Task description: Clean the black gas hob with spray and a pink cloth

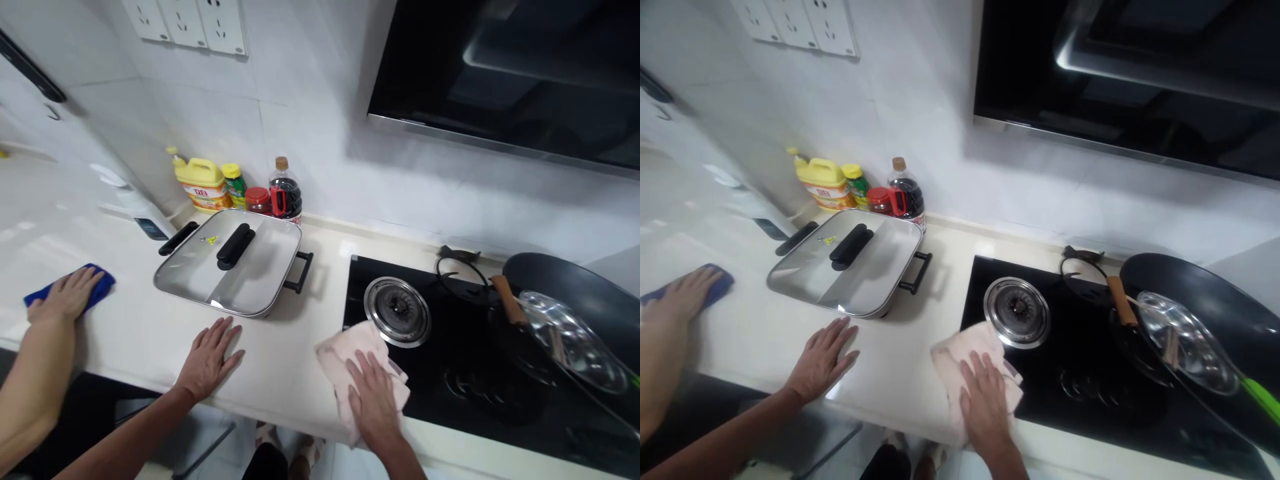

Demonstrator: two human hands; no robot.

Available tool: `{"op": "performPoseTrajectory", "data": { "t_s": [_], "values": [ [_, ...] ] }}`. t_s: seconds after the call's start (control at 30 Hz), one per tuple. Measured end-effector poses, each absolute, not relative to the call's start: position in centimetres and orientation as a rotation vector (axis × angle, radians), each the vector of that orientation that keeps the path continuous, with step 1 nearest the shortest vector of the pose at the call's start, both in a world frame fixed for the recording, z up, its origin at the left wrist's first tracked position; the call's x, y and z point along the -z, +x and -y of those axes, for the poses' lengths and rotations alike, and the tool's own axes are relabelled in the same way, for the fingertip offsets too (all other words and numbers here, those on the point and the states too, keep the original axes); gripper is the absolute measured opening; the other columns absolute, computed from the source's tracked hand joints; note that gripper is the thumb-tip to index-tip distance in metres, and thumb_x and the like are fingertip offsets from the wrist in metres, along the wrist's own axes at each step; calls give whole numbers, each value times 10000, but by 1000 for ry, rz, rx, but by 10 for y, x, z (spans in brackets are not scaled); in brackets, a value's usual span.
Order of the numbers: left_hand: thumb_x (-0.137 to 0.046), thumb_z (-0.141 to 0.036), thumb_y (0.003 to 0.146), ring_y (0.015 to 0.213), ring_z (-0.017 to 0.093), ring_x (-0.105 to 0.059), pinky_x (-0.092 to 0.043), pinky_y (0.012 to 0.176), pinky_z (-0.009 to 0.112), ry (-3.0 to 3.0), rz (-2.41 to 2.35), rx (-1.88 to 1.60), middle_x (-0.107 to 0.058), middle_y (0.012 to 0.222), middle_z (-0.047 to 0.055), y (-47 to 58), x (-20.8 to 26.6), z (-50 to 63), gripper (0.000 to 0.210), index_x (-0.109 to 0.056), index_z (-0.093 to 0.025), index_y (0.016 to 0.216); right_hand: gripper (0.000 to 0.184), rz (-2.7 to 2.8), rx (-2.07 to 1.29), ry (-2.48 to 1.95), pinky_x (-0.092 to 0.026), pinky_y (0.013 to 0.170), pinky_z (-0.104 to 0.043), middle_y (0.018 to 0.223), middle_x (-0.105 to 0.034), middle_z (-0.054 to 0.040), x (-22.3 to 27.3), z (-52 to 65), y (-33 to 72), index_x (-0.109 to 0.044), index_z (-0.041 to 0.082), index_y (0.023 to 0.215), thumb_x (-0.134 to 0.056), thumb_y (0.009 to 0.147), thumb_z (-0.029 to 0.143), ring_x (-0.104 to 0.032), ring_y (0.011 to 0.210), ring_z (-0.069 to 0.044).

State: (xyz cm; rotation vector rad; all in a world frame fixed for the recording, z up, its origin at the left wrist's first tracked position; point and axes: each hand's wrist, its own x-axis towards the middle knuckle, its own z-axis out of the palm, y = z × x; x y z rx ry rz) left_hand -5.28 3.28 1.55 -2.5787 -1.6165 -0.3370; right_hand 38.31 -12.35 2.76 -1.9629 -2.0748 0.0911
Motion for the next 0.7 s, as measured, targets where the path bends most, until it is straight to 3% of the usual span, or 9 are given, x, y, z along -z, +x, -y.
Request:
{"op": "performPoseTrajectory", "data": {
  "t_s": [0.1,0.17,0.3,0.43,0.57,0.7],
  "values": [
    [-459,-627,990,1492,339,-477,-395,1187,546,-2574,1623,354,-542,1604,134,-53,-14,-34,604,-616,-256,1440,469,1874,-88,-2175,-403,1157,-564,1587,-509,-110,-28,139,439,-646,273,1403,-435,1008,409,-420,1485,-351],
    [-462,-628,985,1493,343,-472,-390,1190,550,-2578,1633,358,-545,1601,136,-53,-13,-34,607,-618,-256,1439,547,1646,-80,-2351,-406,1119,-637,1575,-472,-171,-29,139,471,-666,231,1344,-433,987,574,-441,1432,-409],
    [-453,-625,988,1493,348,-469,-386,1193,558,-2583,1650,356,-544,1600,143,-52,-13,-34,610,-621,-248,1438,717,1338,-66,-2546,-348,1107,-723,1619,-377,-237,-30,118,489,-658,162,1242,-394,929,750,-350,1464,-476],
    [-454,-620,989,1493,355,-468,-385,1195,572,-2593,1659,362,-545,1597,151,-50,-16,-33,609,-630,-240,1431,640,1429,-61,-2532,-298,1146,-708,1654,-369,-234,-31,86,448,-650,142,1234,-355,979,649,-263,1528,-470],
    [-457,-595,994,1496,351,-467,-388,1192,576,-2598,1660,360,-538,1605,153,-50,-18,-34,592,-623,-238,1436,530,1567,-80,-2435,-325,1127,-688,1590,-482,-227,-39,62,394,-676,149,1244,-426,995,544,-337,1486,-480],
    [-459,-601,984,1489,348,-474,-390,1188,568,-2597,1661,368,-546,1598,150,-52,-18,-36,590,-627,-246,1425,402,1787,-202,-2246,-330,1155,-643,1582,-531,-157,-51,47,351,-693,205,1257,-484,995,428,-390,1478,-424]
  ]
}}
